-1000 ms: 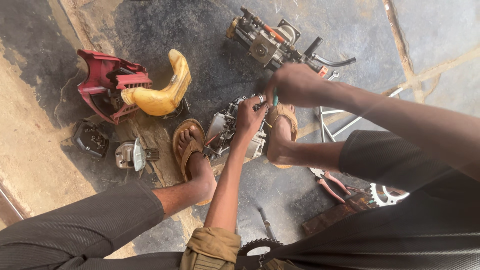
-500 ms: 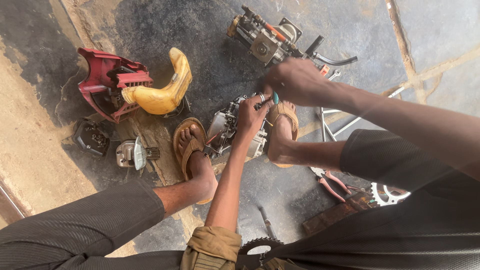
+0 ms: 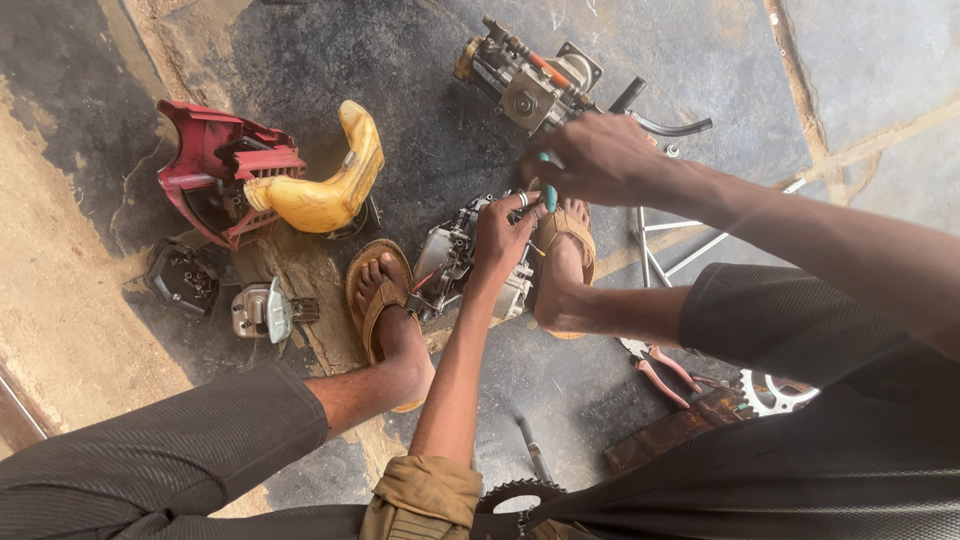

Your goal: The person sits on the floor and uses a screwdriver to loosen and remove bolts from a small engine block. They detach a metal cover and set it aside, then continue to unscrew additional fasteners from the engine assembly.

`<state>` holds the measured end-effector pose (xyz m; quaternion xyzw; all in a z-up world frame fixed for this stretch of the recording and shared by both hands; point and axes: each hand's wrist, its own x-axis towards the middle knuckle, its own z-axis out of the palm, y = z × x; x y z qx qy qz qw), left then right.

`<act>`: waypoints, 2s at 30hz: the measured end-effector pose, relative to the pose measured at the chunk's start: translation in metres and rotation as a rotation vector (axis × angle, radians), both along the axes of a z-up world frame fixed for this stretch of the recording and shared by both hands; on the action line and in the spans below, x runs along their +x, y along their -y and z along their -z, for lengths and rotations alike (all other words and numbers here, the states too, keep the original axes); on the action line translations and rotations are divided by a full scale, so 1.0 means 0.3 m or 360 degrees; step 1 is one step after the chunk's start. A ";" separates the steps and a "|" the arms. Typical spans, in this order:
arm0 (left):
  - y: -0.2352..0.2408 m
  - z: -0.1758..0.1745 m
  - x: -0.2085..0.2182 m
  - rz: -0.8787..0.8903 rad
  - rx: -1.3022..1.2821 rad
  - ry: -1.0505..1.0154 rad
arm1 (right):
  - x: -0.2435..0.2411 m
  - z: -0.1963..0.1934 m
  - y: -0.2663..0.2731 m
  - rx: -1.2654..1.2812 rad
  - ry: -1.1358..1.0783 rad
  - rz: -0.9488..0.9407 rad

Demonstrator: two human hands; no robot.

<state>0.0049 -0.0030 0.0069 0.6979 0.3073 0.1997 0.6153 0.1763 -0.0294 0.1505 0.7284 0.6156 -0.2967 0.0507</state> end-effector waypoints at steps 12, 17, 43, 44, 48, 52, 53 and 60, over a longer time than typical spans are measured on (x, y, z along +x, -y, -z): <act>0.009 0.051 -0.003 0.0060 -0.0010 -0.0089 | -0.052 0.037 0.031 0.0614 -0.0182 -0.0173; 0.011 0.038 -0.001 0.0041 -0.0011 0.0012 | -0.055 -0.035 0.004 -0.0165 0.0611 0.0043; -0.016 0.011 0.029 -0.0082 -0.0091 0.0140 | -0.188 -0.517 0.105 -0.0575 0.0215 -0.0640; -0.022 0.011 0.026 -0.0011 -0.0017 0.0140 | -0.217 -0.547 0.122 -0.0573 0.0169 -0.0594; -0.035 0.029 0.017 0.0177 0.0148 0.0029 | -0.268 -0.637 0.166 0.0095 0.0313 -0.0929; -0.010 0.043 0.018 0.0060 0.0125 0.0399 | -0.256 -0.693 0.126 -0.0228 0.0205 -0.0760; -0.005 0.039 0.015 -0.0006 0.0227 0.0312 | -0.248 -0.695 0.105 -0.0676 0.0250 -0.0573; 0.000 -0.012 0.032 -0.0179 0.0178 -0.0041 | -0.134 -0.661 0.047 -0.0385 0.0305 -0.0337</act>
